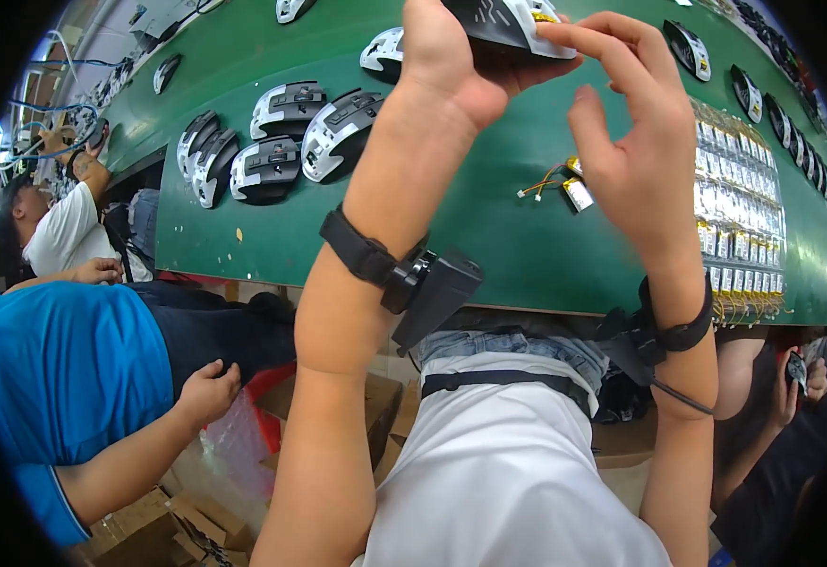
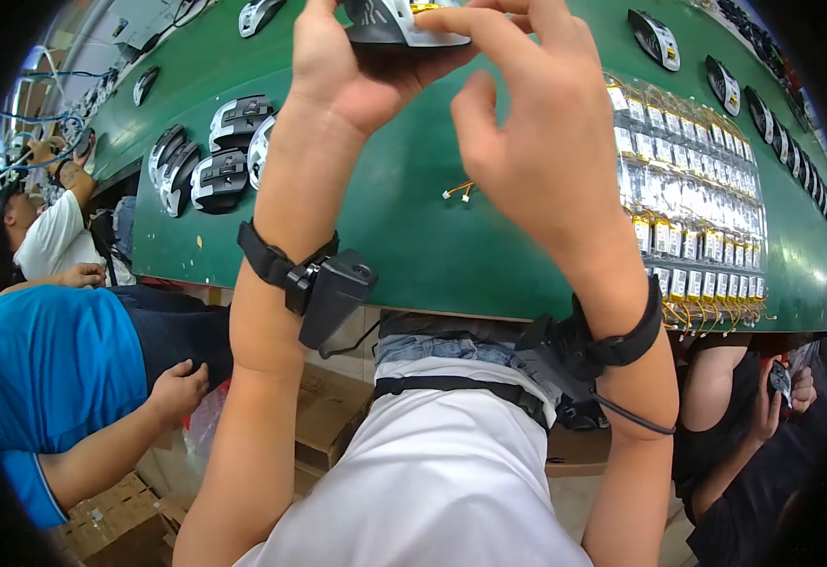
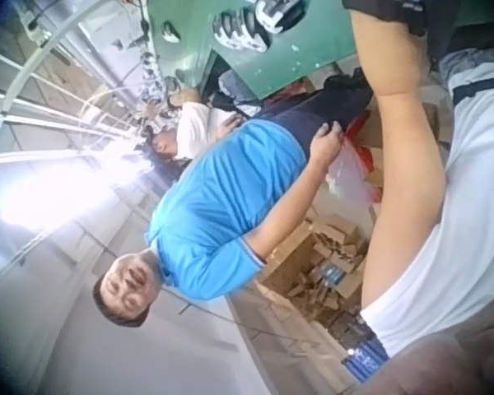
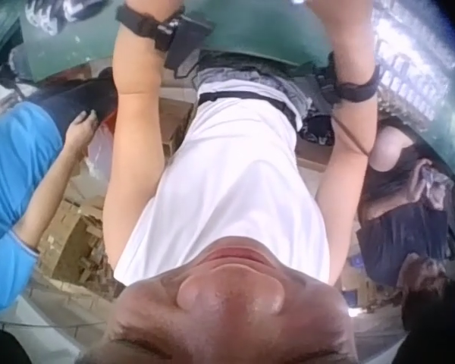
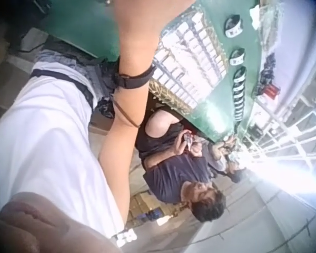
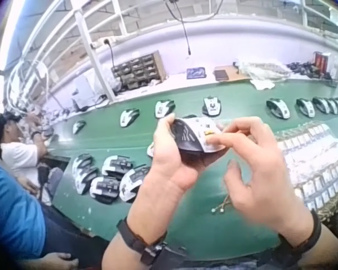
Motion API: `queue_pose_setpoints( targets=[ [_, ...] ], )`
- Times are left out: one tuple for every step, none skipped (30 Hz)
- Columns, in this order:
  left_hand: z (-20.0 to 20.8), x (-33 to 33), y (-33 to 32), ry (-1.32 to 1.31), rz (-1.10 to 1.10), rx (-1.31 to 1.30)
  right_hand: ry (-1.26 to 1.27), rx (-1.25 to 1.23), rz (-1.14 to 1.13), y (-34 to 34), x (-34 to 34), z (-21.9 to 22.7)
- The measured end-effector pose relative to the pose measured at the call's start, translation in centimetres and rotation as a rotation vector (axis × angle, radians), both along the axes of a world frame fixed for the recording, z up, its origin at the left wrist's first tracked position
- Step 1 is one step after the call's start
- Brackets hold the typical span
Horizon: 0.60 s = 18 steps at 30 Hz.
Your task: Assembling computer mice by installing batteries and connecting internal components on a production line.
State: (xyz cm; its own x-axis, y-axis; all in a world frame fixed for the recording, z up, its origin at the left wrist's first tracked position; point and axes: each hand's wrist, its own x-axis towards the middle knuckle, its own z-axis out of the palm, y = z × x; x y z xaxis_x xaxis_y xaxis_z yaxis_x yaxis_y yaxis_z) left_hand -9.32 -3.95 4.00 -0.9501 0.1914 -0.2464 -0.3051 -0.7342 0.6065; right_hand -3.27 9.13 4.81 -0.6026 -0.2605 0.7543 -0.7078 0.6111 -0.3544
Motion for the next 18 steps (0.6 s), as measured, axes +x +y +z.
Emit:
queue_pose_setpoints(
  targets=[
    [-0.5, -0.1, 0.1, -0.005, 0.012, 0.031, -0.034, -0.016, 0.006, -0.3, 0.4, 0.7],
    [-1.2, -0.2, -0.1, -0.010, 0.025, 0.060, -0.068, -0.033, 0.013, -0.6, 0.8, 1.2],
    [-0.8, -0.4, -0.9, 0.027, 0.054, 0.098, -0.099, -0.056, 0.029, -1.0, 1.2, 1.6],
    [-0.5, -0.3, -1.6, 0.024, 0.064, 0.081, -0.103, -0.072, 0.040, -1.0, 1.5, 1.1],
    [0.1, -0.4, -2.6, 0.054, 0.133, 0.149, -0.147, -0.177, 0.105, -0.7, 1.7, 0.1],
    [0.8, -1.2, -2.3, 0.077, 0.167, 0.239, -0.190, -0.263, 0.133, 0.1, 1.3, -1.3],
    [1.2, -2.0, -1.8, 0.094, 0.206, 0.320, -0.456, -0.424, 0.212, 0.8, 2.3, -2.2],
    [1.1, -2.4, -1.3, 0.108, 0.249, 0.399, -0.465, -0.436, 0.195, 1.1, 3.0, -3.3],
    [0.2, -3.0, -1.8, 0.106, 0.252, 0.375, -0.892, -0.548, 0.432, 1.0, 3.9, -3.8],
    [-0.5, -0.4, -2.2, 0.087, 0.264, 0.258, -1.320, -0.638, 0.677, 0.6, 5.0, -4.3],
    [-1.2, 1.8, -2.7, 0.068, 0.274, 0.142, -1.346, -0.634, 0.733, -0.3, 6.2, -4.5],
    [-2.1, 4.3, -2.4, 0.048, 0.268, 0.041, -1.369, -0.628, 0.768, -1.1, 7.1, -4.6],
    [-2.7, 7.0, -2.6, 0.029, 0.274, -0.070, -1.284, -0.679, 0.714, -2.0, 7.7, -4.3],
    [-3.5, 9.5, -2.9, 0.009, 0.283, -0.181, -1.291, -0.689, 0.721, -2.4, 7.8, -4.5],
    [-4.1, 11.9, -2.8, -0.003, 0.289, -0.290, -1.210, -0.680, 0.676, -2.6, 7.3, -4.5],
    [-4.7, 14.6, -2.8, -0.016, 0.292, -0.395, -1.129, -0.669, 0.626, -2.8, 7.0, -4.6],
    [-5.1, 15.1, -3.5, -0.018, 0.311, -0.503, -1.100, -0.679, 0.645, -3.4, 7.1, -4.4],
    [-5.2, 15.3, -4.1, -0.024, 0.337, -0.615, -1.093, -0.678, 0.673, -3.8, 7.2, -4.0]
  ],
)
